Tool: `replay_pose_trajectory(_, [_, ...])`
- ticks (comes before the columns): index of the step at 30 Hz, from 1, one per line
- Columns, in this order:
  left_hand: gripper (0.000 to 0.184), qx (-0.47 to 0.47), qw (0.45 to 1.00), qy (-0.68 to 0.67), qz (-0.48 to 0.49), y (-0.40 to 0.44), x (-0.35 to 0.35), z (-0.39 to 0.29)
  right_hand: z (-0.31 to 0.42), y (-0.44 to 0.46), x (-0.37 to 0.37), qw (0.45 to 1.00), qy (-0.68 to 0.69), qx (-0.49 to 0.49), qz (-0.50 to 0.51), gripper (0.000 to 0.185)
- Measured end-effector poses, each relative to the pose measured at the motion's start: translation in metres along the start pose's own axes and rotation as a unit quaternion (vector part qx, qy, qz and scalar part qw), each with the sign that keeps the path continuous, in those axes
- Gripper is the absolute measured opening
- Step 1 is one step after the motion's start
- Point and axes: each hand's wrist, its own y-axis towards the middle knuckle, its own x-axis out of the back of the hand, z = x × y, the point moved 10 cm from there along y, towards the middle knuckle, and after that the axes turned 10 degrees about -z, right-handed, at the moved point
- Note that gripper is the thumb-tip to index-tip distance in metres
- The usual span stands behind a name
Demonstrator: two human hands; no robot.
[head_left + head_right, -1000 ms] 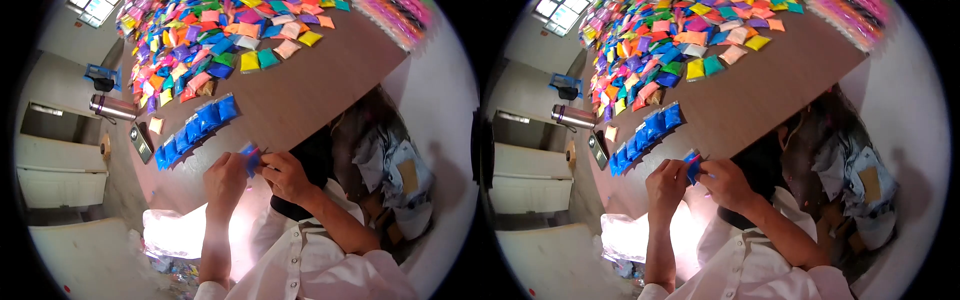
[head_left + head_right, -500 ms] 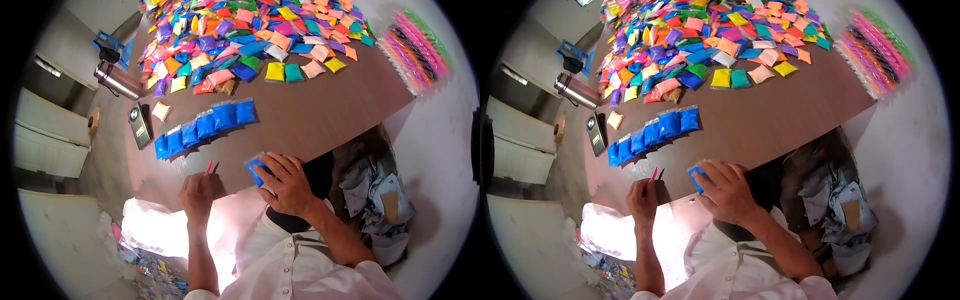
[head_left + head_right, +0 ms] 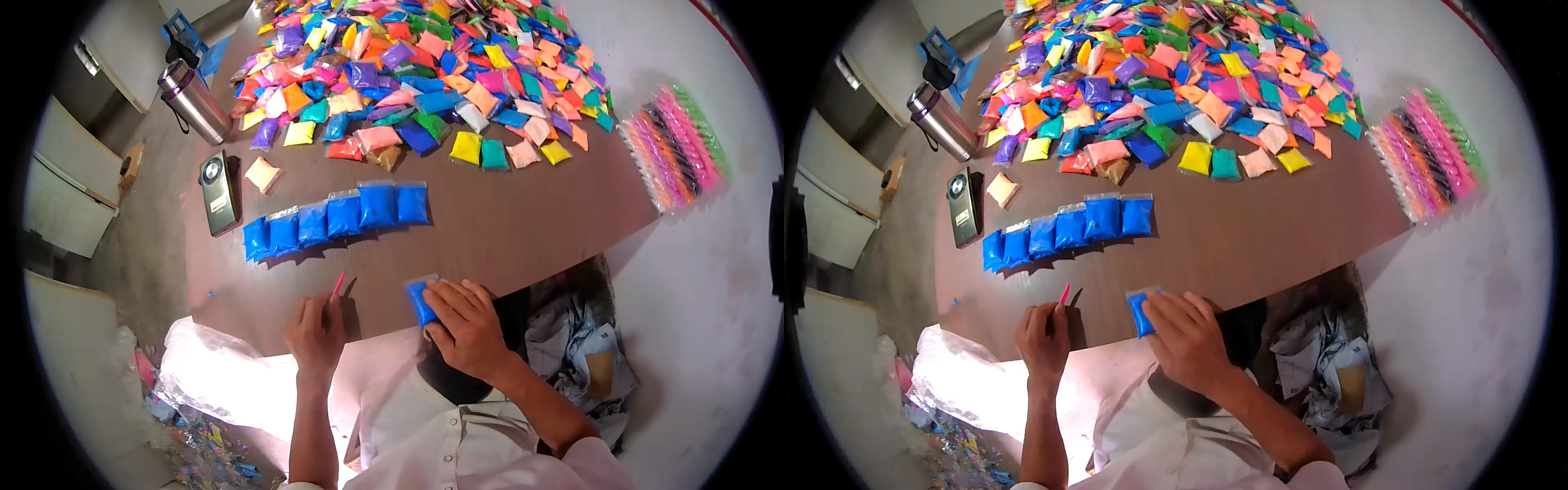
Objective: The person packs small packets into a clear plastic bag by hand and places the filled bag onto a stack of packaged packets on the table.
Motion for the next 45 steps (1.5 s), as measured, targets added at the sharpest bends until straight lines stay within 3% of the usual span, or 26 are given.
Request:
replay_pose_trajectory(10, [0.006,0.018,1.000,-0.003,-0.010,-0.002,0.003,0.004,-0.045,0.096,0.000,0.992,-0.045,0.013,-0.117,0.044])
replay_pose_trajectory(19, [0.007,0.013,0.999,-0.011,-0.036,-0.003,0.006,0.004,-0.057,0.118,-0.035,0.993,-0.057,0.008,-0.104,0.045])
replay_pose_trajectory(45, [0.007,0.001,0.998,0.025,-0.056,-0.009,0.005,0.008,-0.052,0.115,-0.037,0.992,-0.002,0.007,-0.123,0.046])
